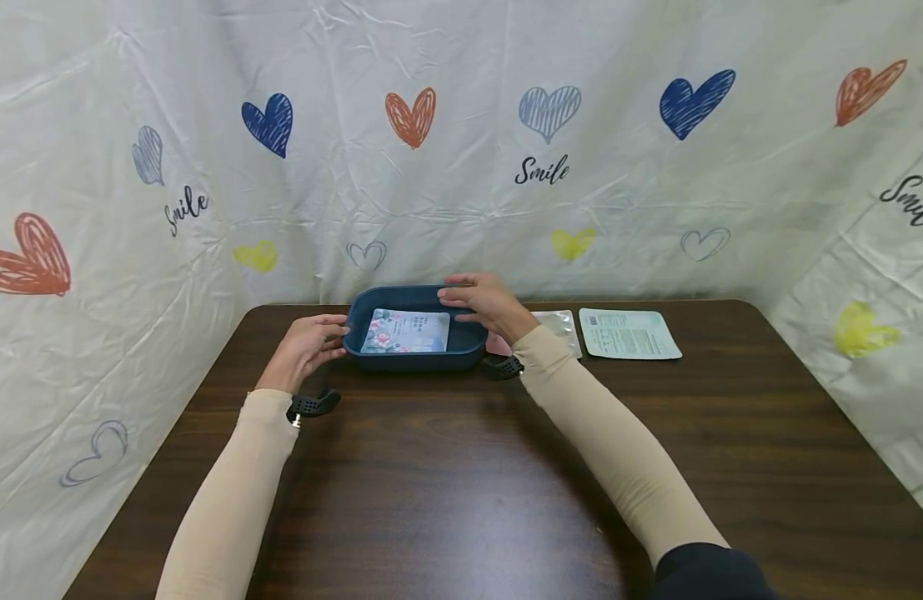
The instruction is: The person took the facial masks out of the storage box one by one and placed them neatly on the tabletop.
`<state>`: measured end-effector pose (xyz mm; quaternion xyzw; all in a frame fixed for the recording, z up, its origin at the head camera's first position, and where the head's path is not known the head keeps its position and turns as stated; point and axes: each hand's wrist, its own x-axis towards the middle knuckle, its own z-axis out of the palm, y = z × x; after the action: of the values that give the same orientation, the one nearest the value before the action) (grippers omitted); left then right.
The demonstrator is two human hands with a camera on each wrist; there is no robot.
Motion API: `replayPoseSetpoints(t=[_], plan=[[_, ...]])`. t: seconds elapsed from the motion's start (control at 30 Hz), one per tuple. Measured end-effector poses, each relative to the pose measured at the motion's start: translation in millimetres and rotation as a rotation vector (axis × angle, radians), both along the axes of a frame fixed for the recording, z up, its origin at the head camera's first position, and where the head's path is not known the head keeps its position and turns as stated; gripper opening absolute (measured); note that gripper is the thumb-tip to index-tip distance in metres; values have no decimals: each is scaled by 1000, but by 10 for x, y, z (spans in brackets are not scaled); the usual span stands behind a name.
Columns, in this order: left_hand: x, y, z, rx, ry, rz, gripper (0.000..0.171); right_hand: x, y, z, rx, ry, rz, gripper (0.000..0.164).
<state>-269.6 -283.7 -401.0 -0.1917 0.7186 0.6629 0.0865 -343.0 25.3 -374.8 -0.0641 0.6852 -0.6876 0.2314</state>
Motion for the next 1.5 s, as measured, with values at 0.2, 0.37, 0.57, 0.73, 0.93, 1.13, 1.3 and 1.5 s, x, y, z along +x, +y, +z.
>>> replayPoseSetpoints(t=[0.2,0.37,0.57,0.73,0.93,1.13,1.3,1.5], plan=[[-10,4,-3,-8,0,-5,44,-2,-83,-42,32,-19,-14,64],[-22,13,-26,-7,-3,4,43,-1,-136,-126,58,-10,2,61],[-17,20,-49,-6,0,-1,42,2,-198,-204,86,-39,9,56],[-19,24,-52,-3,3,7,41,10,-238,-224,84,-51,3,54],[-9,12,-29,-7,-2,10,42,53,-270,-191,75,-30,29,52],[-5,8,-10,-13,-5,16,42,66,-293,-154,99,-5,58,57],[-7,6,-12,-15,-11,13,43,79,-301,-125,109,10,86,59],[-1,10,0,-3,-5,11,43,103,-305,-101,107,47,112,58]])
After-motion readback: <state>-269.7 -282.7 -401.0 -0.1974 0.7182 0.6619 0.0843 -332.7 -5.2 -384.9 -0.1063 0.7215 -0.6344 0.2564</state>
